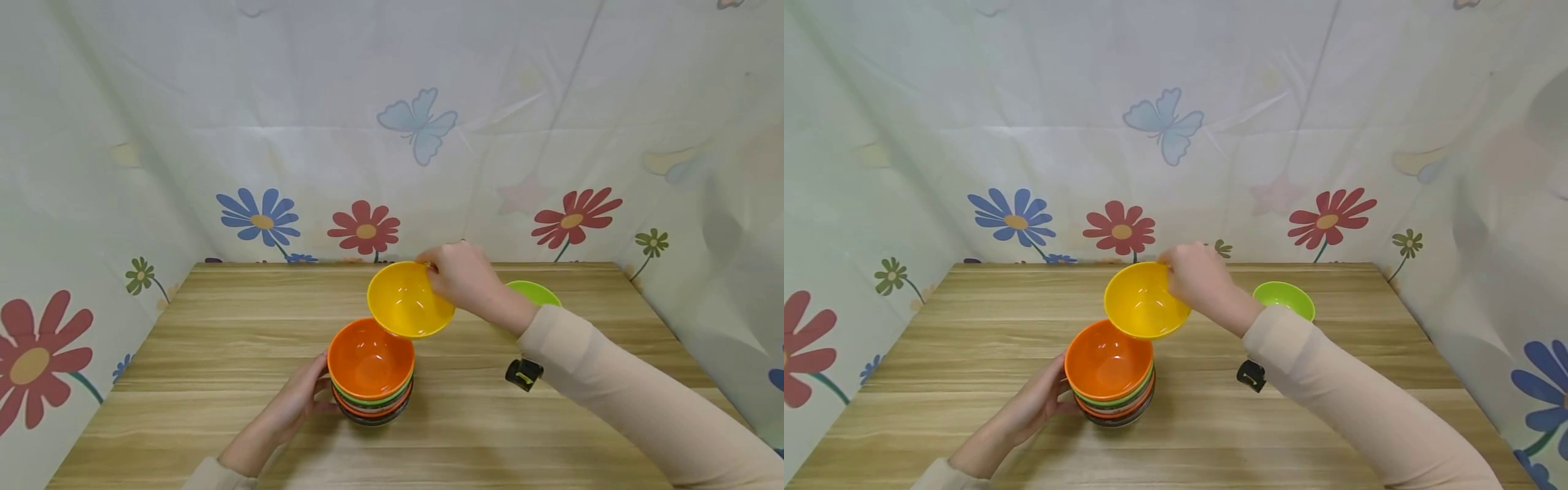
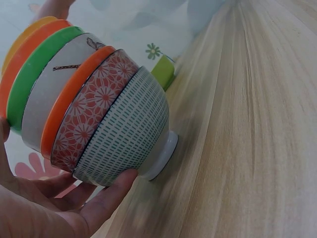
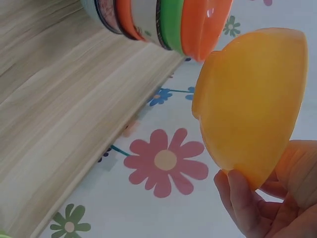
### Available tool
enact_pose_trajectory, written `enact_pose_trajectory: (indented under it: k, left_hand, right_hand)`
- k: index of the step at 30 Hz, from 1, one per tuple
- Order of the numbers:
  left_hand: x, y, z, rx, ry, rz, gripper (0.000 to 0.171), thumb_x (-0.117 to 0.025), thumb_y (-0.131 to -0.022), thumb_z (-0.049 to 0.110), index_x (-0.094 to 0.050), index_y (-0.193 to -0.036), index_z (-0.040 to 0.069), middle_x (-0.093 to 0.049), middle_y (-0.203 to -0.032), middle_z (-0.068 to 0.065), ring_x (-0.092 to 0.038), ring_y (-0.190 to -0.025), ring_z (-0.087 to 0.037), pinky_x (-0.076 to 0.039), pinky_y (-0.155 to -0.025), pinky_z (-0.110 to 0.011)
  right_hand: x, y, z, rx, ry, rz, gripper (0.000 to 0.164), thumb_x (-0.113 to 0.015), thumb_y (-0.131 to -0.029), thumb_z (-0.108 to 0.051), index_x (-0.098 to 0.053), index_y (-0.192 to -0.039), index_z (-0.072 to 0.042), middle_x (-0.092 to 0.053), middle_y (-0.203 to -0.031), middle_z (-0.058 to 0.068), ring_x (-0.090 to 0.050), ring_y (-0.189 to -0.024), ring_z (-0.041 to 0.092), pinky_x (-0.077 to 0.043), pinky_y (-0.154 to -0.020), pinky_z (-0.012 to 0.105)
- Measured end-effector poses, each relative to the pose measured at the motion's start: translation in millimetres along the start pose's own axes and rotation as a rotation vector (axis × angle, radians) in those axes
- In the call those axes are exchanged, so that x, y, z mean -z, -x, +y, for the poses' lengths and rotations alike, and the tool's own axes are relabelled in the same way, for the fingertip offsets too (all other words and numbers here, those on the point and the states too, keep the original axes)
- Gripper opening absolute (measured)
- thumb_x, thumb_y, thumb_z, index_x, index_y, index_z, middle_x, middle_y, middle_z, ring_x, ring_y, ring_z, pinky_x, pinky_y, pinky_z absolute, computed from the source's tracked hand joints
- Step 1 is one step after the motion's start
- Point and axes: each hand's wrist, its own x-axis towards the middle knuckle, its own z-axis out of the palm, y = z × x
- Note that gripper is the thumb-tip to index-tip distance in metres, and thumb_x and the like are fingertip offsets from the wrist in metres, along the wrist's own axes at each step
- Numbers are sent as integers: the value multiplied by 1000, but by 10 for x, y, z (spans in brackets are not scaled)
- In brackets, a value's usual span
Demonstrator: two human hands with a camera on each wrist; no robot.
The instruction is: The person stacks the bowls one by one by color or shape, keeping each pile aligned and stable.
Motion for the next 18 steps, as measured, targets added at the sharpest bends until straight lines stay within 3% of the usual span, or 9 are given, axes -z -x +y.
enact_pose_trajectory:
  k: [10,18]
  left_hand:
    - [2,-3,-8,-4,0,-2,69,-34,-93,57,-41,-134,2,-43,-132,-17,-52,-108,-24,-53,-79,-47]
    - [4,-2,-11,13,-30,5,71,-33,-93,58,-39,-136,2,-41,-135,-17,-51,-109,-24,-53,-80,-45]
  right_hand:
    - [-16,-6,-203,-13,-61,-48,22,-60,-83,-5,-72,-101,-7,-70,-92,8,-56,-63,18,-50,-55,21]
    - [-80,4,-292,26,-103,-80,23,-60,-83,-4,-71,-102,-6,-69,-91,8,-51,-55,14,-45,-49,16]
